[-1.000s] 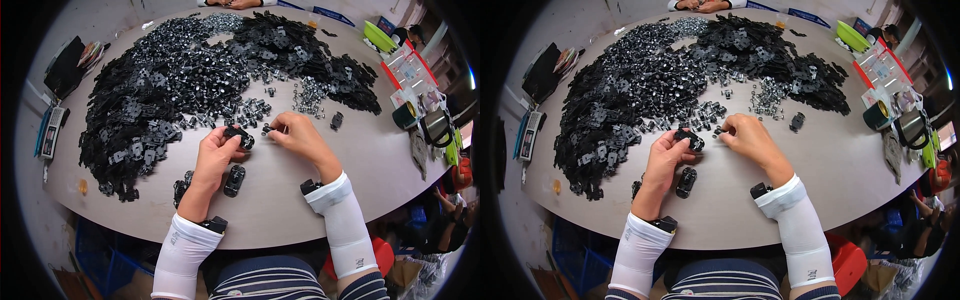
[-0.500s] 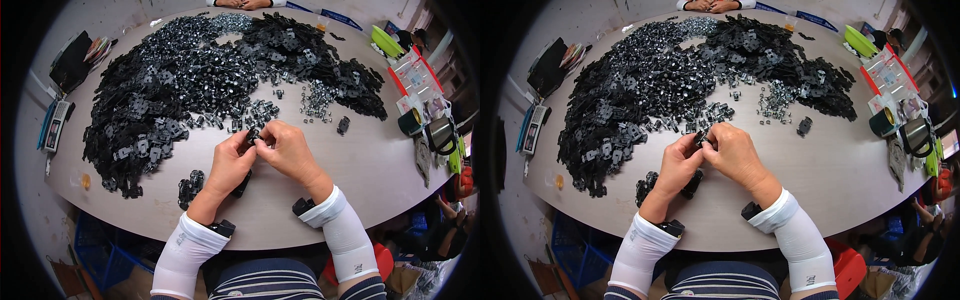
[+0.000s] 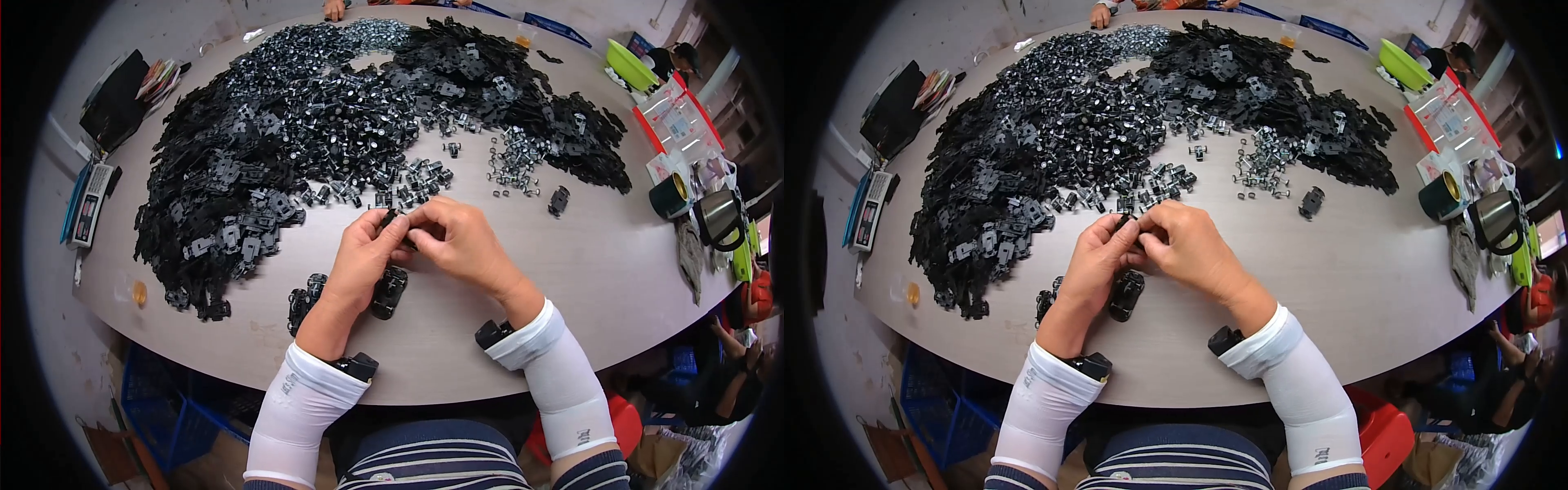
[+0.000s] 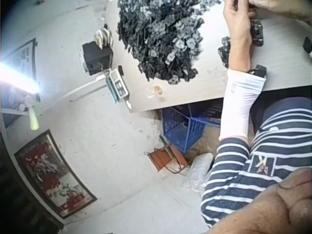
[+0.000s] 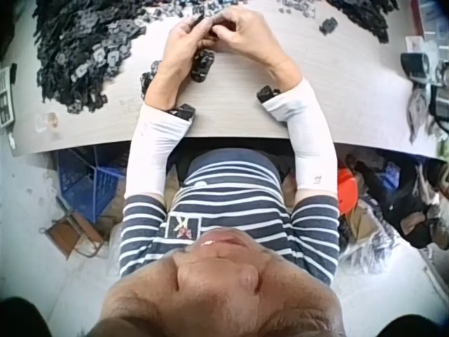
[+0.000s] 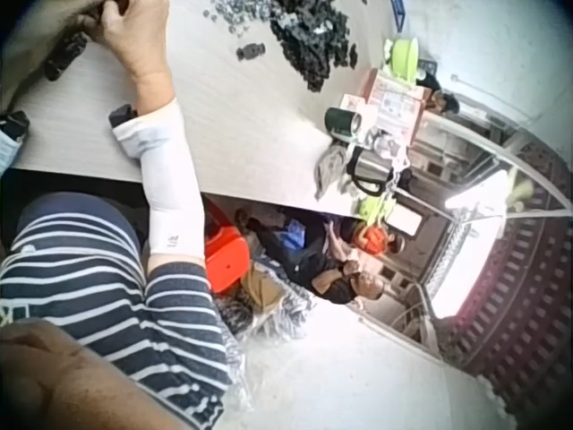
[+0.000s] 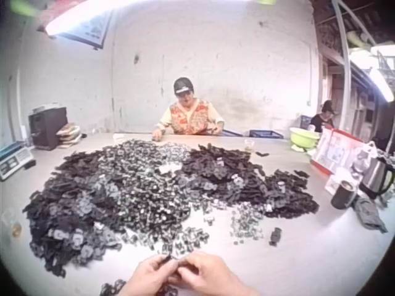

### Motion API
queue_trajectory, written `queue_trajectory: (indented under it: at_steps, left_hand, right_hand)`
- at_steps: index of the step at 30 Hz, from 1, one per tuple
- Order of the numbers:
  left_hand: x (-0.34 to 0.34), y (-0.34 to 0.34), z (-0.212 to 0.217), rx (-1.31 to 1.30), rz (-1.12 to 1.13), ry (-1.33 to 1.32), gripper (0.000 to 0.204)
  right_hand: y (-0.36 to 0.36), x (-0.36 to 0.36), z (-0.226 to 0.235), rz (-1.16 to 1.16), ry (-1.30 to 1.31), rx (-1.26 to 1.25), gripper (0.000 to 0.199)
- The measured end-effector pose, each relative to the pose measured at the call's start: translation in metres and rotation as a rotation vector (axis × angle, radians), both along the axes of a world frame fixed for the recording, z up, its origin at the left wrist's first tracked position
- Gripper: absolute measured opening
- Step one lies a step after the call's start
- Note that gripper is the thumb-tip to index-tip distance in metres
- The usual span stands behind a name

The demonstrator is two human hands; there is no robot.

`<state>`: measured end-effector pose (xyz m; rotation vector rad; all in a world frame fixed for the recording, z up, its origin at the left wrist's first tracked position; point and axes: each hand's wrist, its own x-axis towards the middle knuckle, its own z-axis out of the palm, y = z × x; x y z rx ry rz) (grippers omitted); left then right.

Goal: Sort and assemble small plastic and metal components at a workshop table.

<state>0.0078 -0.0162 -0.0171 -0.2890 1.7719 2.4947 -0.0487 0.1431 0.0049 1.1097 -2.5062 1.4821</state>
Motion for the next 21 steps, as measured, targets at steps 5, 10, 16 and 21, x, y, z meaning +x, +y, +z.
queue_trajectory:
  at_steps: [5, 10, 16, 21]
  left_hand:
    - [0.002, -0.004, 0.003, -0.073, 0.084, 0.019, 0.018]
    - [0.001, -0.008, 0.003, -0.042, 0.107, 0.022, 0.020]
    - [0.000, -0.009, 0.001, -0.099, 0.030, -0.012, 0.022]
    - [0.000, -0.009, 0.004, -0.127, 0.030, -0.019, 0.026]
  right_hand:
    - [0.027, -0.031, -0.002, -0.251, -0.165, -0.059, 0.014]
    - [0.049, -0.060, -0.009, -0.422, -0.090, 0.024, 0.016]
    - [0.026, -0.105, -0.018, -0.377, 0.170, 0.223, 0.023]
    - [0.006, -0.126, -0.019, -0.415, 0.251, 0.485, 0.032]
